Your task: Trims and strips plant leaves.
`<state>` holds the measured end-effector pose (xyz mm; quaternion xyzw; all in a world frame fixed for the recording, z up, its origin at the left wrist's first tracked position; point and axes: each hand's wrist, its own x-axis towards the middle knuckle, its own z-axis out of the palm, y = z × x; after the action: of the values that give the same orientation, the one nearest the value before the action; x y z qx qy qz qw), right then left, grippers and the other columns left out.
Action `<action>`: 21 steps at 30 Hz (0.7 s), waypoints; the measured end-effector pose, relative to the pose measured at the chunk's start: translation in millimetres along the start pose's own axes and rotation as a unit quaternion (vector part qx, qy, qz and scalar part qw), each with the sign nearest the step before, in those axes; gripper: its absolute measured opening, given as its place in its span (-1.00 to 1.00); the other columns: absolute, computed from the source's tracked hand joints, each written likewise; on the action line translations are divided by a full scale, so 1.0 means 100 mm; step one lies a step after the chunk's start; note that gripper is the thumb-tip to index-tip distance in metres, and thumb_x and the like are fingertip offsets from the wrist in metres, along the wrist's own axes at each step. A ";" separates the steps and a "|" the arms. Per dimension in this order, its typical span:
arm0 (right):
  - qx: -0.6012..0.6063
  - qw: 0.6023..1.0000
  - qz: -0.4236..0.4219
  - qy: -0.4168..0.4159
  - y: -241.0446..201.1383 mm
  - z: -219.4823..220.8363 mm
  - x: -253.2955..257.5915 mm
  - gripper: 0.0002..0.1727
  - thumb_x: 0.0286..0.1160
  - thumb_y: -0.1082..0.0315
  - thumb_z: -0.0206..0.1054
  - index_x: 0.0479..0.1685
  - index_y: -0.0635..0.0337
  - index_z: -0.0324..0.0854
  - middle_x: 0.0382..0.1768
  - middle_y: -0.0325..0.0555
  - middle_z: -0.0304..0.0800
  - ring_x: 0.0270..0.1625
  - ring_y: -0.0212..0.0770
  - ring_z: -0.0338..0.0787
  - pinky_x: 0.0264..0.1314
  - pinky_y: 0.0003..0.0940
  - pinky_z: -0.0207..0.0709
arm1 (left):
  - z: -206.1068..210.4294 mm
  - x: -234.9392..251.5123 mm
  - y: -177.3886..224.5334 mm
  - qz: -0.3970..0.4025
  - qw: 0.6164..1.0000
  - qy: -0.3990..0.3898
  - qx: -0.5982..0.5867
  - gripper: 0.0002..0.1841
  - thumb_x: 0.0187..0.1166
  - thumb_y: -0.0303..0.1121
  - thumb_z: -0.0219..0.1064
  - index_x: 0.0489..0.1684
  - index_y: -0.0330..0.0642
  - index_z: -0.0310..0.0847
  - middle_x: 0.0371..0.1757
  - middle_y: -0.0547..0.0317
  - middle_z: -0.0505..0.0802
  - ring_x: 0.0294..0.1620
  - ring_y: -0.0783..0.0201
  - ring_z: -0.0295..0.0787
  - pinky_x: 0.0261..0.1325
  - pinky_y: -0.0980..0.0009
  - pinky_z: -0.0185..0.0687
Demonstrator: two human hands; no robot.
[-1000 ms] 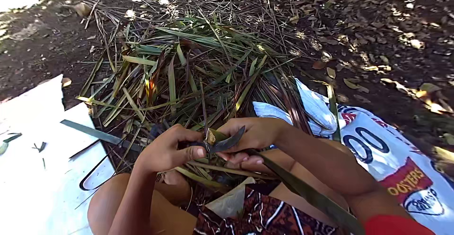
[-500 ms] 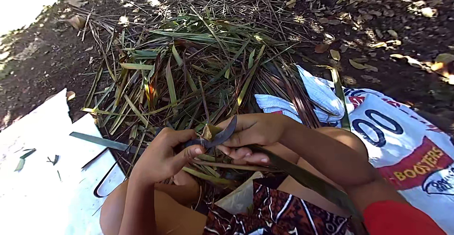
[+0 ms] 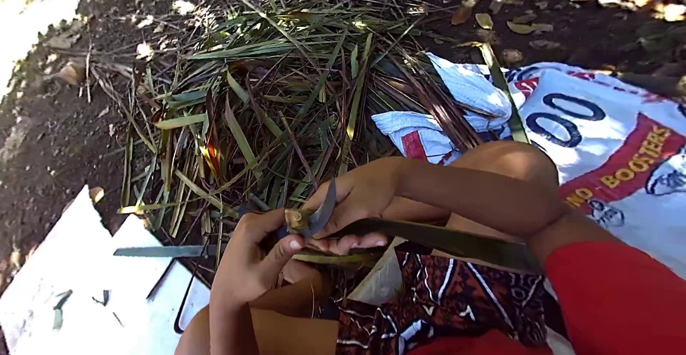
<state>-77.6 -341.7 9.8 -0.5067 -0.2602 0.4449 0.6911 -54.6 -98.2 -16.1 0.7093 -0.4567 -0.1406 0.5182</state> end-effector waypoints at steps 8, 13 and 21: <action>-0.080 0.992 0.067 0.063 -0.20 0.00 -0.19 -0.71 0.90 0.31 -0.08 -0.19 0.20 0.49 -0.64 -0.43 0.51 -0.72 -0.66 0.52 -0.61 -0.78 0.49 | 0.20 0.15 0.01 0.040 0.981 0.070 0.176 -0.30 0.79 0.25 -0.18 -0.38 -0.21 0.59 -0.63 0.28 0.60 -0.52 0.66 0.57 -0.41 0.69 0.47; -0.099 0.994 0.019 0.041 -0.19 -0.11 -0.24 -0.65 0.88 0.32 -0.19 -0.15 0.19 0.51 -0.64 -0.45 0.51 -0.74 -0.66 0.51 -0.67 -0.76 0.48 | 0.17 0.23 -0.15 0.088 0.953 0.108 0.270 -0.22 0.78 0.30 -0.29 -0.50 -0.23 0.52 -0.65 0.12 0.60 -0.55 0.41 0.61 -0.46 0.51 0.49; -0.051 0.998 0.021 -0.004 -0.08 -0.19 -0.08 -0.63 0.88 0.31 -0.23 -0.20 0.14 0.48 -0.67 -0.48 0.48 -0.76 -0.68 0.48 -0.72 -0.79 0.44 | 0.12 0.04 -0.22 0.042 0.976 0.111 0.181 -0.33 0.77 0.22 -0.01 -0.38 -0.28 0.63 -0.59 0.21 0.62 -0.50 0.59 0.54 -0.37 0.66 0.43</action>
<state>-63.6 -358.6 11.6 -0.5448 -0.2746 0.4478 0.6537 -49.0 -107.6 -38.7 0.7826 -0.4436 0.0458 0.4343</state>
